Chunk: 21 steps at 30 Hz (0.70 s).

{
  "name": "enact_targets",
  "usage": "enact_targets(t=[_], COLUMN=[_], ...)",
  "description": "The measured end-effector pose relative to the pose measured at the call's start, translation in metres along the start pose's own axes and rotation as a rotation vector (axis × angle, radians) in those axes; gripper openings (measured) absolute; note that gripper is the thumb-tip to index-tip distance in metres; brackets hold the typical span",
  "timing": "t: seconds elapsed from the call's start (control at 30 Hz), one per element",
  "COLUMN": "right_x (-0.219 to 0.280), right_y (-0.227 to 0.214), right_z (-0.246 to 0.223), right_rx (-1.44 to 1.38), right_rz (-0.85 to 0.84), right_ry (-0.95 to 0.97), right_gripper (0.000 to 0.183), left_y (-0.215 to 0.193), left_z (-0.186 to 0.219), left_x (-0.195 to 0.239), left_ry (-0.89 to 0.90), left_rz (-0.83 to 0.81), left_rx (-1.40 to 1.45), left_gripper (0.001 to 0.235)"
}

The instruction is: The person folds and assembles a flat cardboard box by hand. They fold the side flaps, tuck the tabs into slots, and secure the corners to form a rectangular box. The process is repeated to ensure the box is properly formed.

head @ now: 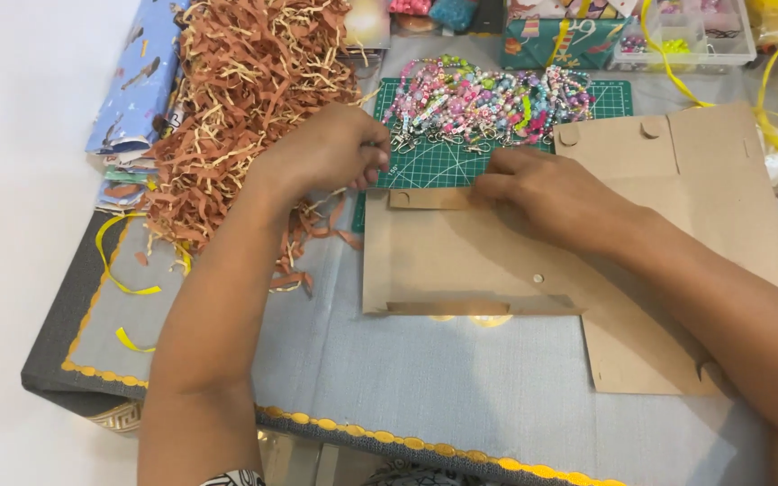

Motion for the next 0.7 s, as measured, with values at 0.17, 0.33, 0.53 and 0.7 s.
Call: enact_targets(t=[0.17,0.33,0.53,0.7], right_x=[0.002,0.001,0.008,0.011], right_y=[-0.013,-0.004,-0.008,-0.018], right_z=[-0.008,0.004,0.018,0.044], right_rx=[-0.084,-0.099,-0.200,-0.309], right_rz=[-0.063,-0.096,-0.089,-0.149], right_ry=[-0.006,0.000,-0.194,-0.161], right_gripper=[0.025,0.021,0.034,0.022], left_y=[0.009,0.020,0.027,0.038], left_z=[-0.011,-0.002,0.006,0.019], left_x=[-0.016,-0.022,-0.030,-0.036], left_ry=[-0.010,-0.017,-0.213,-0.300], left_rz=[-0.038,-0.007,-0.029,-0.063], left_rx=[-0.287,-0.238,-0.365,-0.674], left_gripper=[0.006,0.019,0.049,0.019])
Point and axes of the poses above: each hand's wrist, its own x-axis away from the middle knuckle, its own y-axis out of the palm, z = x × y, the point moved 3 cm from there along -x, towards the middle knuckle, and after that the axes turned 14 degrees about -z, right-handed, at the moved point
